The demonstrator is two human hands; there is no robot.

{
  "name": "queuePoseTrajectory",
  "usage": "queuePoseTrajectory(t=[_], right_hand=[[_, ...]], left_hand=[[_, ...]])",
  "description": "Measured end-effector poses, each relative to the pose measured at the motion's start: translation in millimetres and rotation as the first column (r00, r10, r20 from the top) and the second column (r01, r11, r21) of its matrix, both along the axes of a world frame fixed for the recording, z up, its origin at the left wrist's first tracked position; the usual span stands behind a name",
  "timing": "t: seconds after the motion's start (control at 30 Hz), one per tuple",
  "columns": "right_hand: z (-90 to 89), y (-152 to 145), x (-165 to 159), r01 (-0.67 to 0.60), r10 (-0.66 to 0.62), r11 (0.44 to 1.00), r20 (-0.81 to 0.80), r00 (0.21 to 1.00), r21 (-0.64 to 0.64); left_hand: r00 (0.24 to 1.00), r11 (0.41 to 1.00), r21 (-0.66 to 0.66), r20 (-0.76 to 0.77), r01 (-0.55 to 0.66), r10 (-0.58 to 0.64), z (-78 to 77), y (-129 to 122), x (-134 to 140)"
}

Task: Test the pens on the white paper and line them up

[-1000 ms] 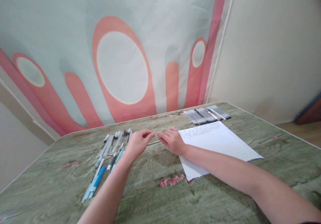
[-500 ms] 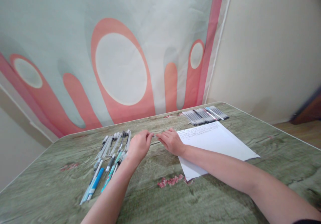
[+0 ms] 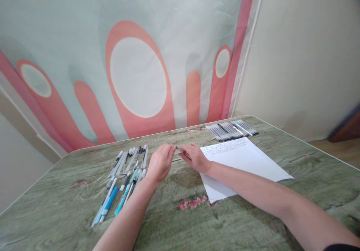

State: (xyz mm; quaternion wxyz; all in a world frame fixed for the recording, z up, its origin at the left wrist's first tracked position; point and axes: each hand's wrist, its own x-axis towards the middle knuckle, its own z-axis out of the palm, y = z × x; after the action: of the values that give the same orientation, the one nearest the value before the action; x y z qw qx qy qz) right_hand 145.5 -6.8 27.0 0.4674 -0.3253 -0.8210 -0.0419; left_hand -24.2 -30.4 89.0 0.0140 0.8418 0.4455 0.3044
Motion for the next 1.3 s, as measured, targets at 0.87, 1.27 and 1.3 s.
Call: queuePoseTrajectory(t=[0.87,1.27,1.3], right_hand=[[-38.7,2,253,0.148,-0.637,0.688,-0.494,0.591,-0.710],[-39.3,-11,271,0.614,-0.801,0.535,-0.118,0.587,-0.581],[-39.1,-11,271,0.629,-0.805,0.530,-0.103,0.585,-0.569]], left_hand=[[0.869,0.914,-0.238,-0.302,0.330,-0.393,-56.4,-32,49],[0.858,0.914,-0.235,-0.330,0.330,-0.394,-54.7,-32,49],[0.858,0.915,-0.233,-0.330,0.330,-0.394,-54.5,-32,49]])
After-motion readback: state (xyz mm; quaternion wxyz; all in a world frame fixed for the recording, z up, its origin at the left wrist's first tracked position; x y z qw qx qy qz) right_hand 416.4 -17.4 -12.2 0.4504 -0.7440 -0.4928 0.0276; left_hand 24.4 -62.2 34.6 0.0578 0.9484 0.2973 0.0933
